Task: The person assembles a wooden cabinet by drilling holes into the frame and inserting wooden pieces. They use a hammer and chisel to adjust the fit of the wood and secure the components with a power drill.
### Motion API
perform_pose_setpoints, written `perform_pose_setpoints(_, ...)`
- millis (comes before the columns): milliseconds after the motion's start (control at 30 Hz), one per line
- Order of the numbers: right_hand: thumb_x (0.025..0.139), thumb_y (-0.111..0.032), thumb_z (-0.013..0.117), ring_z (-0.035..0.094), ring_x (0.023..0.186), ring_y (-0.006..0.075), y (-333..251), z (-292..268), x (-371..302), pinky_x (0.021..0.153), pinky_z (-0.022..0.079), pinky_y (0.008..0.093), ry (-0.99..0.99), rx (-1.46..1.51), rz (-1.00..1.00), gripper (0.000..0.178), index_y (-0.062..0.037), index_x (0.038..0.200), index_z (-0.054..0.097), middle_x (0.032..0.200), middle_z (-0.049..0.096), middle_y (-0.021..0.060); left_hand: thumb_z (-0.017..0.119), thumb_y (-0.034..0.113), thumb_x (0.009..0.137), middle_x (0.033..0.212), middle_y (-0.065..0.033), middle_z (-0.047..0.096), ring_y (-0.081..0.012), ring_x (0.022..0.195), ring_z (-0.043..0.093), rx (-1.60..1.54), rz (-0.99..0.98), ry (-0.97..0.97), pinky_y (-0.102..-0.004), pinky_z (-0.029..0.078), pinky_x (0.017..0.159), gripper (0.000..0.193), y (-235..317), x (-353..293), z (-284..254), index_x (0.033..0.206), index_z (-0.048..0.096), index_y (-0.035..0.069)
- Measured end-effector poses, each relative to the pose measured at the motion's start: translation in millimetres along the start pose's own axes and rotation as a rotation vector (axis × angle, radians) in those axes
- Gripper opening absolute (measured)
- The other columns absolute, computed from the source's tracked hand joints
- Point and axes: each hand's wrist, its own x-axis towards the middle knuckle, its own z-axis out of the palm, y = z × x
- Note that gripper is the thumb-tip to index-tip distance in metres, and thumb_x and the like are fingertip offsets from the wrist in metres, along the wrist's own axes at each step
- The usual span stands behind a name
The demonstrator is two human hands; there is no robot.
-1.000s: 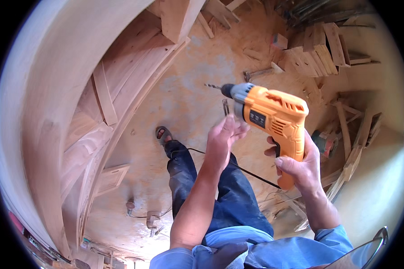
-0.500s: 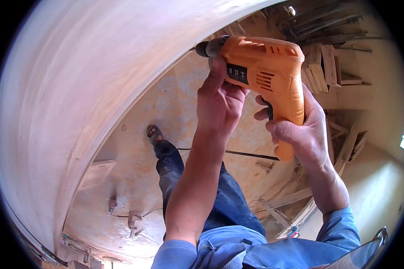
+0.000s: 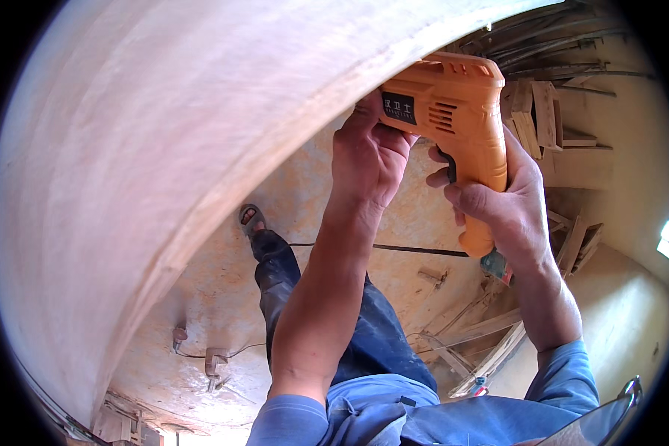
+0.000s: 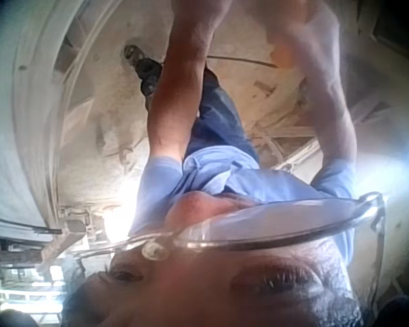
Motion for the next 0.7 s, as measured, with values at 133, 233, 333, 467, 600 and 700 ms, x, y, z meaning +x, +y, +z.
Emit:
perform_pose_setpoints(133, 0.075, -0.009, 0.075, 0.062, 0.071, 0.0084, -4.9, 1.0, 2.5, 0.06, 0.053, 0.024, -0.037, -0.062, -0.013, 0.059, 0.001, 0.13, 0.056, 0.1, 0.066, 0.0055, 0.046, 0.036, 0.108, 0.138, -0.0083, 0.06, -0.0242, 0.129, 0.055, -0.019, 0.024, -0.019, -0.0453, 0.045, 0.109, 0.044, 2.0, -0.4, -2.1, 0.141, 0.051, 0.008)
perform_pose_setpoints(233, 0.075, -0.01, 0.076, 0.061, 0.07, 0.0079, -10.2, 3.0, 4.5, 0.06, 0.052, 0.0244, -0.041, -0.121, -0.018, 0.055, 0.0007, 0.127, 0.058, 0.096, 0.066, 0.0046, 0.046, 0.035, 0.108, 0.138, -0.0086, 0.059, -0.0243, 0.129, 0.055, -0.067, 0.054, -0.02, -0.046, 0.045, 0.108, 0.043, 1.4, 1.1, -3.8, 0.141, 0.051, 0.008)
perform_pose_setpoints(333, 0.076, -0.011, 0.078, 0.061, 0.07, 0.0078, -20.0, 6.8, 8.4, 0.059, 0.052, 0.0246, -0.043, -0.207, -0.051, 0.055, 0.0016, 0.126, 0.057, 0.093, 0.066, 0.0039, 0.046, 0.035, 0.108, 0.137, -0.0084, 0.06, -0.024, 0.129, 0.055, -0.093, 0.083, -0.01, -0.0463, 0.046, 0.108, 0.043, 3.4, 4.2, -1.4, 0.141, 0.052, 0.008)
perform_pose_setpoints(467, 0.081, -0.014, 0.081, 0.069, 0.077, 0.013, -34.2, 5.9, 18.3, 0.056, 0.054, 0.024, -0.12, -0.284, -0.024, 0.065, 0.0024, 0.136, 0.052, 0.103, 0.069, 0.0097, 0.048, 0.037, 0.108, 0.135, -0.0071, 0.061, -0.0232, 0.126, 0.057, -0.083, 0.142, 0.035, -0.0452, 0.049, 0.104, 0.042, 7.1, 5.9, 9.0, 0.139, 0.053, 0.009)
perform_pose_setpoints(600, 0.082, -0.017, 0.082, 0.067, 0.072, 0.0125, -41.6, 11.7, 24.3, 0.054, 0.054, 0.0247, -0.129, -0.302, -0.032, 0.061, 0.0022, 0.132, 0.054, 0.094, 0.069, 0.0066, 0.052, 0.039, 0.106, 0.131, -0.0053, 0.063, -0.022, 0.12, 0.06, -0.093, 0.16, 0.072, -0.0438, 0.051, 0.1, 0.041, 11.5, 6.9, 17.2, 0.135, 0.055, 0.01)
perform_pose_setpoints(700, 0.083, -0.016, 0.081, 0.065, 0.068, 0.0123, -47.9, 12.2, 25.7, 0.054, 0.053, 0.0255, -0.136, -0.311, -0.044, 0.056, 0.0022, 0.13, 0.056, 0.088, 0.067, 0.0054, 0.055, 0.038, 0.105, 0.128, -0.0046, 0.064, -0.0214, 0.118, 0.061, -0.126, 0.146, 0.059, -0.0444, 0.052, 0.098, 0.039, 11.6, 6.5, 17.5, 0.133, 0.056, 0.011)
